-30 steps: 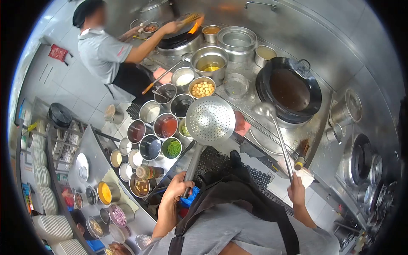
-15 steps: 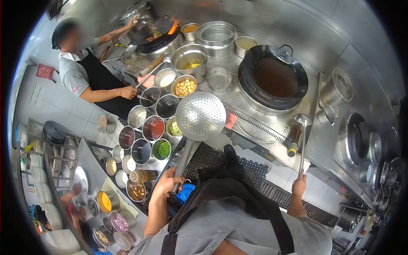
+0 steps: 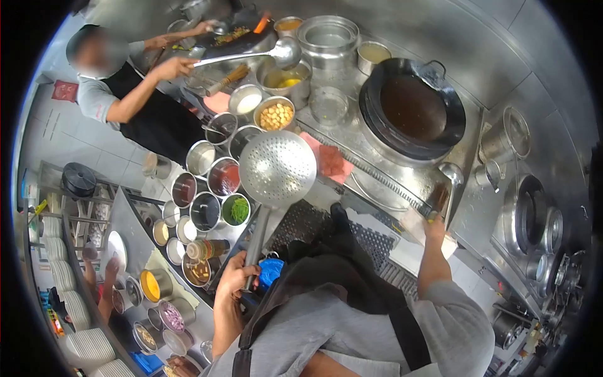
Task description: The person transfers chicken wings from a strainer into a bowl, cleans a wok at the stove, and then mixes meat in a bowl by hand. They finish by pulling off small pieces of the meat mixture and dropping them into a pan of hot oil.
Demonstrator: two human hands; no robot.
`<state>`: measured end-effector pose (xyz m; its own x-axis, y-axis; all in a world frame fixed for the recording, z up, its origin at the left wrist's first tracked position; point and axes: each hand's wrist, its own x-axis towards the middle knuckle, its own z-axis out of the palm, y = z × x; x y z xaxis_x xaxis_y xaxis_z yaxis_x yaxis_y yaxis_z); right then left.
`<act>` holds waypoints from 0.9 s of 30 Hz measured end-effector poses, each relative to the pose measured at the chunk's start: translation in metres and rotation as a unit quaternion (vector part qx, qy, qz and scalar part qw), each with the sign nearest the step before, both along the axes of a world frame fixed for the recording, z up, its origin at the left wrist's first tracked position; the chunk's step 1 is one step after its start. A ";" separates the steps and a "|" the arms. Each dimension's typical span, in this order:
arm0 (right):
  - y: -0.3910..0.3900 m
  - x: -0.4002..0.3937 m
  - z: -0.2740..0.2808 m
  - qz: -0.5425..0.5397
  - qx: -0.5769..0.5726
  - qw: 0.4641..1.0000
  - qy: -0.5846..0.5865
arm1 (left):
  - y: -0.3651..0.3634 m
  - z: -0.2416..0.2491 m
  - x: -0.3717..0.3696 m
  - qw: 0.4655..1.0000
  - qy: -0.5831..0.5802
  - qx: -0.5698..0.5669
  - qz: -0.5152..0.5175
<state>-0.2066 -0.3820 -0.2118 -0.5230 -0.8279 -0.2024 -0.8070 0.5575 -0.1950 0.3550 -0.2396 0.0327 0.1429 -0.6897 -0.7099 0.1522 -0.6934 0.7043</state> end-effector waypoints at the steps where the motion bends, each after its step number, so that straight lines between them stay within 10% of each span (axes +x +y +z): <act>1: 0.000 0.000 -0.006 -0.006 -0.008 1.000 0.030 | 0.000 0.000 -0.001 1.000 -0.001 -0.001 -0.001; 3: -0.012 -0.003 -0.001 -0.014 -0.014 0.998 0.063 | -0.004 -0.004 0.000 1.000 0.002 -0.010 -0.004; 6: -0.022 0.009 0.050 -0.159 -0.029 0.969 -0.185 | -0.005 -0.005 -0.002 1.000 0.003 -0.013 0.002; 8: -0.019 0.024 0.080 -0.223 -0.094 0.838 -0.489 | -0.007 0.000 -0.007 1.000 0.007 -0.006 0.012; 12: -0.061 0.084 0.075 -0.120 -0.036 0.804 -0.581 | -0.017 0.004 -0.016 1.000 0.005 -0.010 0.020; 16: -0.160 0.181 0.076 0.240 -0.047 0.908 -0.341 | -0.036 0.013 -0.025 1.000 -0.003 -0.005 0.023; 20: -0.220 0.229 0.097 0.504 0.063 0.860 -0.050 | -0.080 0.017 -0.036 0.999 -0.034 -0.009 -0.019; 27: -0.152 0.102 0.141 0.508 0.142 0.849 -0.022 | -0.186 0.017 -0.057 0.993 -0.057 -0.069 -0.082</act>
<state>-0.1043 -0.5336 -0.0711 0.4451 -0.7620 -0.4704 -0.8952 -0.3923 -0.2117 0.2983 -0.4253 0.0500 0.0946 -0.7993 -0.5935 -0.0405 -0.5988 0.7999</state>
